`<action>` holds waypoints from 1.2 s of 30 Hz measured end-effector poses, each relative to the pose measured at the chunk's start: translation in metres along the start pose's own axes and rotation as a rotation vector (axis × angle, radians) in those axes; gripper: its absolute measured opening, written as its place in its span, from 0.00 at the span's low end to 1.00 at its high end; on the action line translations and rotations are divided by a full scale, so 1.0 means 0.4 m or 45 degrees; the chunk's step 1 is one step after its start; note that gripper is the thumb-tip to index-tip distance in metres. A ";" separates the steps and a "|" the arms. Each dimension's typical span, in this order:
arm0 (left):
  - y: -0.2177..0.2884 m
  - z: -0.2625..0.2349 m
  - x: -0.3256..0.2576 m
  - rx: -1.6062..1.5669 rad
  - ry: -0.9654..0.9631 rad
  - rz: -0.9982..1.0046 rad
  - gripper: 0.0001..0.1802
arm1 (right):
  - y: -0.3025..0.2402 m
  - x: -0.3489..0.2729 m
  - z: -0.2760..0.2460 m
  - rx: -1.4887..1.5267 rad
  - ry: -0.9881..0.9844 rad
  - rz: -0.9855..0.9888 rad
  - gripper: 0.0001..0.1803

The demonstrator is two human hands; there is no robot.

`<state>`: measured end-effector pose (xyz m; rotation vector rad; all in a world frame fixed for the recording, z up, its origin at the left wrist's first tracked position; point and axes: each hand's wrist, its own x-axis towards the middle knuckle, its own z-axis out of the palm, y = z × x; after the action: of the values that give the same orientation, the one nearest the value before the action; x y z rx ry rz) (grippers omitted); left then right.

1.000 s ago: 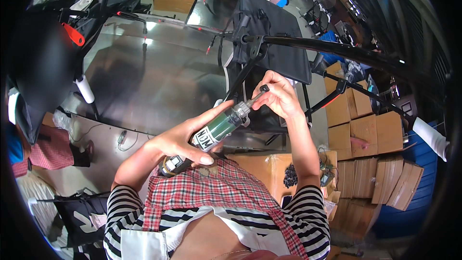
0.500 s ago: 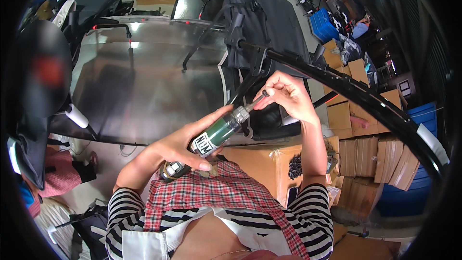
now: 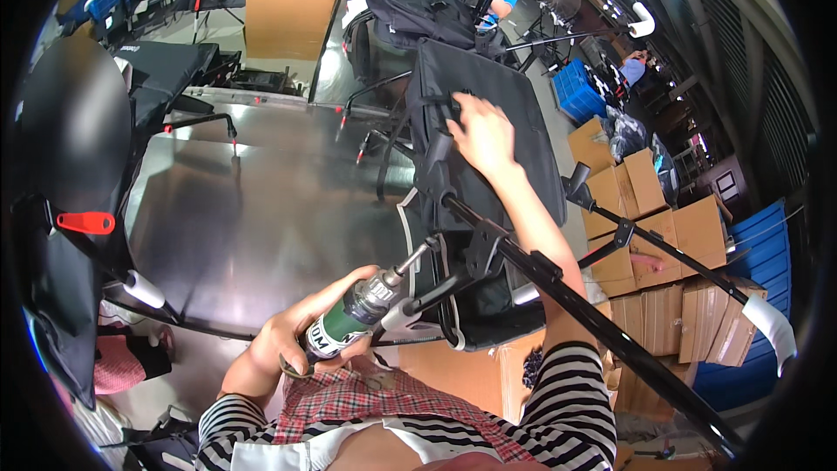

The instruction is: The person uses a cordless drill to attach black plastic fasteners to a black fabric stroller seat. They repeatedly pick fasteners from a nearby table, position them on the seat, and drive them in with the drill. The person rotates the seat to access different attachment points and continues the process throughout the clip.

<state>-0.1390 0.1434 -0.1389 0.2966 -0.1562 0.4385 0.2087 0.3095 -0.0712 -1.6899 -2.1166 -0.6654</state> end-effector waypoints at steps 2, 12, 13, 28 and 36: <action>0.017 -0.006 0.007 -0.022 0.002 -0.003 0.76 | 0.049 0.066 0.139 -0.318 0.120 -0.205 0.16; 0.051 -0.019 0.046 0.077 0.006 0.152 0.76 | -0.012 -0.115 -0.165 1.049 0.474 0.677 0.02; 0.060 -0.022 0.056 0.134 -0.029 0.168 0.76 | -0.055 -0.181 -0.254 1.200 0.529 0.798 0.03; -0.037 -0.046 0.195 0.223 -0.277 0.188 0.73 | -0.204 -0.362 -0.392 1.539 -1.571 -0.271 0.22; -0.017 -0.018 0.161 0.169 -0.246 0.276 0.74 | 0.103 0.150 0.049 0.155 -0.270 -0.397 0.19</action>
<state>-0.0779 0.1649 -0.1337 0.4550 -0.3514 0.6366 0.2355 0.3763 -0.0489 -1.4345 -2.5459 -0.4435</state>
